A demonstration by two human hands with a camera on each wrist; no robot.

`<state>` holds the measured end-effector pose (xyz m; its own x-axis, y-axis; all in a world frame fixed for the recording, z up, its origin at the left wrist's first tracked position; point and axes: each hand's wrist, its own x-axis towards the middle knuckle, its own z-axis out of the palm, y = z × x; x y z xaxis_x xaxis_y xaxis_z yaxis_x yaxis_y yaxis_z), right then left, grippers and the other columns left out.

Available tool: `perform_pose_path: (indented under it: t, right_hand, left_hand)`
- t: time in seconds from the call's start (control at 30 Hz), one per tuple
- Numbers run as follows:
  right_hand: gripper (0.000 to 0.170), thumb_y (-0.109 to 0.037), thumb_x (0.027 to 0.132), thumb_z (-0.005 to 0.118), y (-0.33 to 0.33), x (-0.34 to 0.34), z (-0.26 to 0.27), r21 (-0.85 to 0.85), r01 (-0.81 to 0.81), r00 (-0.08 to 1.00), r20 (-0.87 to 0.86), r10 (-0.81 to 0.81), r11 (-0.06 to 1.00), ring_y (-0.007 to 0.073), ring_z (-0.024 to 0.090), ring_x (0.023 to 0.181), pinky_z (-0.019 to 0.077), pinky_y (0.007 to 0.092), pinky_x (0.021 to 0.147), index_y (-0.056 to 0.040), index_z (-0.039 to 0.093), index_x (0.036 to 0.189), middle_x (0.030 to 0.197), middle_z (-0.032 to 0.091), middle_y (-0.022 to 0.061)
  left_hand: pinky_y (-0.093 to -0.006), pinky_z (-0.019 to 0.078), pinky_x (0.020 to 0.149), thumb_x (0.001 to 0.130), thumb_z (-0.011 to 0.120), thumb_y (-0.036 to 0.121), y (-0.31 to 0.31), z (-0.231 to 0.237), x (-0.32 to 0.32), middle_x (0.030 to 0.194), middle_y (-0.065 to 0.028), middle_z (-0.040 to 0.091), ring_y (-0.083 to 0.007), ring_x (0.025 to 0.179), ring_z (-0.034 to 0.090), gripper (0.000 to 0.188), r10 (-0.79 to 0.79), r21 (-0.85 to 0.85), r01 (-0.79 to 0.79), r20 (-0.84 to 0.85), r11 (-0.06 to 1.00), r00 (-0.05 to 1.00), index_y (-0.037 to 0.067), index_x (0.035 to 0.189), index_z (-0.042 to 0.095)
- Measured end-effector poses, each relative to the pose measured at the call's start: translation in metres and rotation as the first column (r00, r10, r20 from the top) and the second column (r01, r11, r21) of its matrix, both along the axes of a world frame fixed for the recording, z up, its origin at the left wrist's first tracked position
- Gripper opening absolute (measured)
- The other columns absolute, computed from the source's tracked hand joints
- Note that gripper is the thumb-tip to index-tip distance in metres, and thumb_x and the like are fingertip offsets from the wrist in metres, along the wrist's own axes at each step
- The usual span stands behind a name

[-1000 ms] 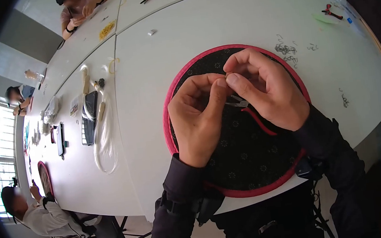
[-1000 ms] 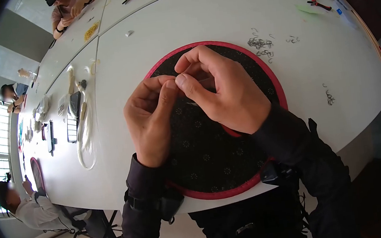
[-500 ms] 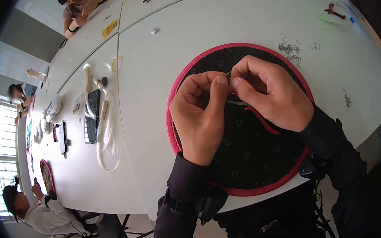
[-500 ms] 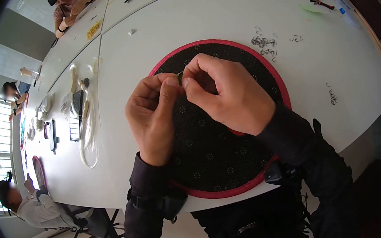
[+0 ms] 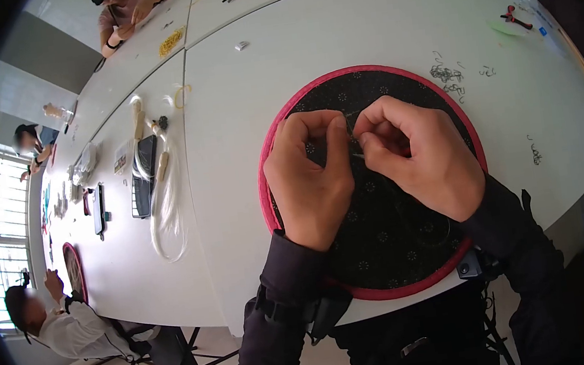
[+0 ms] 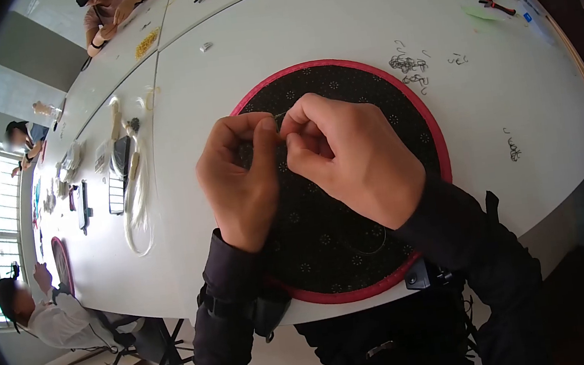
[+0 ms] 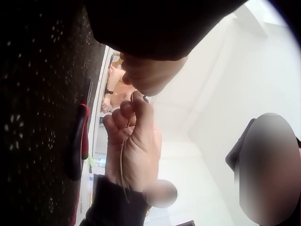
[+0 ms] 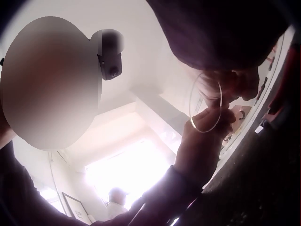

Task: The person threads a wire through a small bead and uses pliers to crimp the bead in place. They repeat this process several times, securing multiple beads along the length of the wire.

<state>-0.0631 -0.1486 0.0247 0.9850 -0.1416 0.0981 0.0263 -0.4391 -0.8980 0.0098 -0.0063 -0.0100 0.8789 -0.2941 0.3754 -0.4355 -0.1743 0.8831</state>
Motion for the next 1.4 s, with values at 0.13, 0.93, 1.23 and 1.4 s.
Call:
perform_pose_path:
  t: [0.13, 0.93, 1.23, 1.4]
  right_hand:
    - [0.007, -0.002, 0.092, 0.058, -0.008, 0.008, -0.017, -0.177, 0.033, 0.937, 0.347, 0.031, 0.984, 0.0291, 0.063, 0.065, 0.0489, 0.0363, 0.06, 0.0014, 0.054, 0.096, 0.076, 0.062, 0.0152]
    - [0.012, -0.011, 0.095, 0.062, -0.018, 0.012, -0.014, 0.155, -0.054, 0.998, 0.027, 0.051, 0.986, 0.0073, 0.05, 0.057, 0.0403, 0.025, 0.055, 0.001, 0.062, 0.1, 0.068, 0.059, 0.0078]
    - [0.008, -0.002, 0.088, 0.064, -0.001, 0.005, -0.013, -0.243, 0.055, 0.938, 0.344, 0.033, 0.968, 0.0291, 0.063, 0.068, 0.0494, 0.0386, 0.061, -0.003, 0.059, 0.095, 0.08, 0.063, 0.0125]
    - [0.007, -0.002, 0.089, 0.064, 0.001, 0.006, -0.012, -0.335, 0.126, 0.87, 0.49, 0.059, 0.934, 0.029, 0.061, 0.069, 0.0492, 0.0378, 0.062, -0.0036, 0.058, 0.093, 0.079, 0.061, 0.0104]
  left_hand:
    - [-0.0297, 0.0493, 0.076, 0.089, 0.067, 0.004, 0.001, 0.001, 0.003, 0.083, -0.0086, 0.067, -0.0168, 0.079, 0.062, 0.007, -0.041, 0.158, 0.006, 0.221, 0.987, 0.974, -0.001, 0.094, 0.067]
    - [-0.0231, 0.0493, 0.074, 0.097, 0.063, 0.008, 0.006, 0.011, -0.001, 0.087, -0.0049, 0.067, -0.0085, 0.08, 0.062, 0.012, -0.273, -0.284, 0.198, -0.253, 0.938, 0.928, -0.003, 0.099, 0.064]
    - [-0.0243, 0.0498, 0.074, 0.095, 0.066, 0.008, 0.003, 0.004, 0.002, 0.086, -0.0057, 0.067, -0.0097, 0.08, 0.062, 0.011, -0.132, -0.275, 0.086, -0.156, 0.958, 0.979, -0.003, 0.097, 0.065]
    - [-0.0281, 0.0509, 0.074, 0.09, 0.067, 0.003, 0.004, -0.003, 0.007, 0.086, -0.0075, 0.068, -0.0152, 0.08, 0.064, 0.007, -0.063, -0.017, 0.064, 0.056, 0.998, 0.996, -0.001, 0.096, 0.066]
